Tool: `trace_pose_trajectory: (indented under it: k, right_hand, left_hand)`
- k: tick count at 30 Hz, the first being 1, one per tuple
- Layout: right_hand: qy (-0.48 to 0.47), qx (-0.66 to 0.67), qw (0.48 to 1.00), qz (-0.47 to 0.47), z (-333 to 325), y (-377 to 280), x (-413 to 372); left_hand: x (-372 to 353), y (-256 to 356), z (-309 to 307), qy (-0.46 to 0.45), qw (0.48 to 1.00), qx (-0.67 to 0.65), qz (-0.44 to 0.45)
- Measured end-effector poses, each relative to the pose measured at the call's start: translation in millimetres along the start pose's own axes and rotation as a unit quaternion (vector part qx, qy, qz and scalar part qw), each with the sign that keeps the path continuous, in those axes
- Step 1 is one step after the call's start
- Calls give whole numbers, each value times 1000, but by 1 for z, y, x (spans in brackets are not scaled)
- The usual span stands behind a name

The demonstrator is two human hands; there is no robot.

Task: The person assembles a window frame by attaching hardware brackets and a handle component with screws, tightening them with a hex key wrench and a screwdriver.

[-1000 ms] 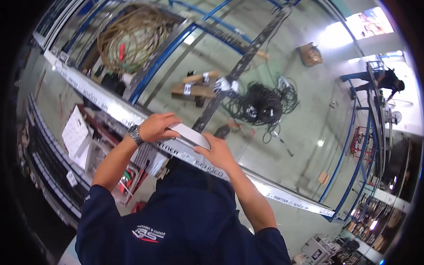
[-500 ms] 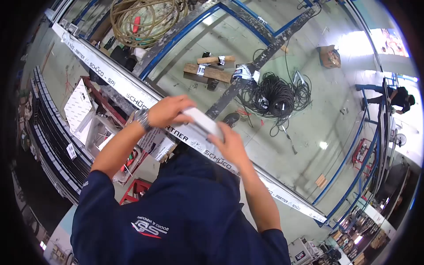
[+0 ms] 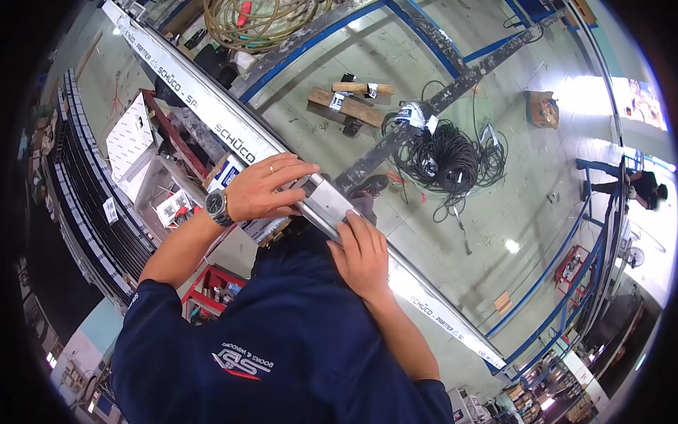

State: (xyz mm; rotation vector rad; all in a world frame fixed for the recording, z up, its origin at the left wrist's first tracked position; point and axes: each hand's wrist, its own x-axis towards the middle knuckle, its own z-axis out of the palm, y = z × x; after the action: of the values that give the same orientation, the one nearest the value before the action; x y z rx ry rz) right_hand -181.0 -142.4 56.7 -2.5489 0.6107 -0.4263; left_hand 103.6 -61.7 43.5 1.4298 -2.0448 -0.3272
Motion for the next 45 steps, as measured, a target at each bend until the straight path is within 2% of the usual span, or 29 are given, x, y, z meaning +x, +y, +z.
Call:
trace_pose_trajectory:
  k: [5, 10, 15, 17, 19, 21, 22, 23, 25, 26, 28, 30, 31, 32, 34, 35, 36, 37, 38, 40, 42, 43, 45]
  right_hand:
    - [-2, -13, 1000, -19, -1, -3, -3]
    - [-25, 2, 1000, -1, -3, -8, -10]
    - [-60, -20, 998, -17, -1, 0, -16]
    - [-71, 3, 997, -13, 1, -3, -16]
    - [-88, 28, 995, 25, -1, 2, -24]
    - [-61, 38, 997, 5, -6, 9, -29]
    - [-64, 42, 997, 6, -8, 12, -30]
    - [-66, 44, 997, 9, -10, 14, -32]
    - [-73, 49, 996, 18, -13, 15, -30]
    - [-78, 51, 995, 23, -16, 13, -29]
    - [-77, 49, 996, 18, -18, 13, -24]
    - [-81, 60, 995, 11, -21, 11, -15]
    - [-78, 62, 995, 13, -23, 10, -9]
    - [-73, 68, 995, 17, -24, 9, -4]
    - [-69, 84, 994, 28, -31, 5, 11]
    - [-60, 103, 993, 28, -34, 6, 17]
    - [-48, 119, 991, 36, -37, 8, 25]
    - [-38, 138, 989, 42, -40, 9, 34]
    - [-29, 119, 992, 34, -43, 11, 46]
    - [-44, 239, 967, 76, -45, 7, 75]
    - [-68, 327, 939, 84, -40, 7, 107]
    - [-84, 354, 929, 72, -36, 9, 124]
    - [-83, 446, 879, 146, -28, 3, 155]
  left_hand:
    - [-12, 7, 12, 34, 994, 107, 9]
    - [-23, 19, 17, 44, 986, 157, -27]
    - [-48, 23, 30, 103, 981, 160, -42]
    - [-57, 25, 23, 127, 977, 158, -73]
    - [-74, 37, 16, 223, 952, 103, -183]
    - [-111, 43, 21, 318, 881, 75, -343]
    - [-131, 43, 26, 361, 820, 73, -438]
    - [-157, 41, 29, 385, 752, 8, -536]
    - [-222, 33, 50, 414, 642, 68, -642]
    - [-268, 22, 75, 411, 615, 158, -654]
    - [-316, 26, 94, 312, 504, 218, -775]
    - [-361, 25, 113, 176, 466, 168, -851]
    - [-382, 24, 120, 149, 458, 98, -871]
    - [-408, 20, 136, 123, 499, 137, -847]
    - [-407, 33, 120, 240, 560, 98, -787]
    - [-371, 47, 84, 288, 566, 54, -770]
    - [-341, 54, 61, 430, 513, -97, -736]
    - [-307, 62, 33, 472, 534, -155, -684]
    - [-258, 69, -2, 469, 567, -189, -650]
    - [-176, 68, -43, 439, 655, -189, -585]
    - [-94, 56, -63, 413, 694, -278, -520]
    - [-55, 47, -66, 379, 732, -294, -484]
    - [10, 25, -60, 260, 821, -286, -420]
